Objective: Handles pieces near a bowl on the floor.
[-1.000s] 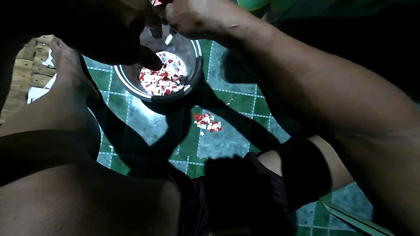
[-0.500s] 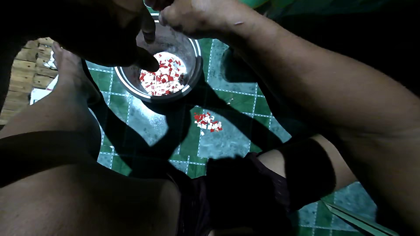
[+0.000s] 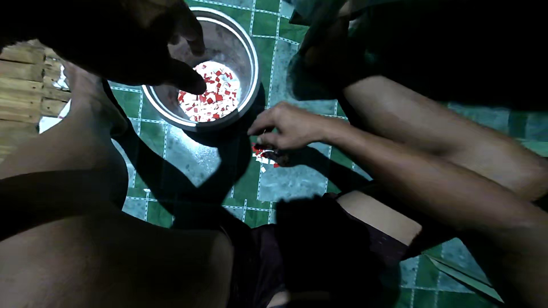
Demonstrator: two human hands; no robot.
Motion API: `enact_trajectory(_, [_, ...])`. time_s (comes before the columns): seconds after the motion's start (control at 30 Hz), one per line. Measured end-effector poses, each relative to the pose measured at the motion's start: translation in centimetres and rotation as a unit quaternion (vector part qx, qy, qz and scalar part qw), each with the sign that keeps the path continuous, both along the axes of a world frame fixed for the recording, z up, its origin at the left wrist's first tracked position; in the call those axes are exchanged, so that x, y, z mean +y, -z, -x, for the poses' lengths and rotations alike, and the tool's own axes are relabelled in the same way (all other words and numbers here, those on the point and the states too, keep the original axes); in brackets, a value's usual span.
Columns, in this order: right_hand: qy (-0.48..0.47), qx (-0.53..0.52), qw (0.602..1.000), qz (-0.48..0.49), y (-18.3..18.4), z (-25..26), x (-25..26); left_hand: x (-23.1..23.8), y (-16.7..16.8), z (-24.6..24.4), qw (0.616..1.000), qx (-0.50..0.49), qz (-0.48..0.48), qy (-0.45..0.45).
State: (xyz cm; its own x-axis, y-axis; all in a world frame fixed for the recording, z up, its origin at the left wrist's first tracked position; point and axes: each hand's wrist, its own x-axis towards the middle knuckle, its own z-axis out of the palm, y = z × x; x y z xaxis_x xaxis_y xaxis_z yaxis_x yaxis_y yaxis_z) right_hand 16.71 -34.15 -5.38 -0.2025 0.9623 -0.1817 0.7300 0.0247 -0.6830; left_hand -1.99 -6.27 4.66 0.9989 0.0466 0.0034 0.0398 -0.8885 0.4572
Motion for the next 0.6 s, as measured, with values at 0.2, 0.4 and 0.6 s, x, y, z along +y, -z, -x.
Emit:
enact_trajectory(0.2, [-0.040, -0.175, 0.984, 0.010, 7.8, 4.3, -4.5, -3.4, -4.8, -3.7, 0.980, 0.098, -0.103, 0.142])
enact_trajectory(0.4, [-0.088, -0.192, 0.977, -0.014, 7.0, 3.3, -7.4, -4.9, -5.6, -4.8, 0.951, 0.189, -0.165, 0.180])
enact_trajectory(0.6, [-0.152, -0.185, 0.967, -0.086, 5.9, 5.0, -8.3, -4.3, -5.2, -5.6, 0.954, 0.155, -0.147, 0.211])
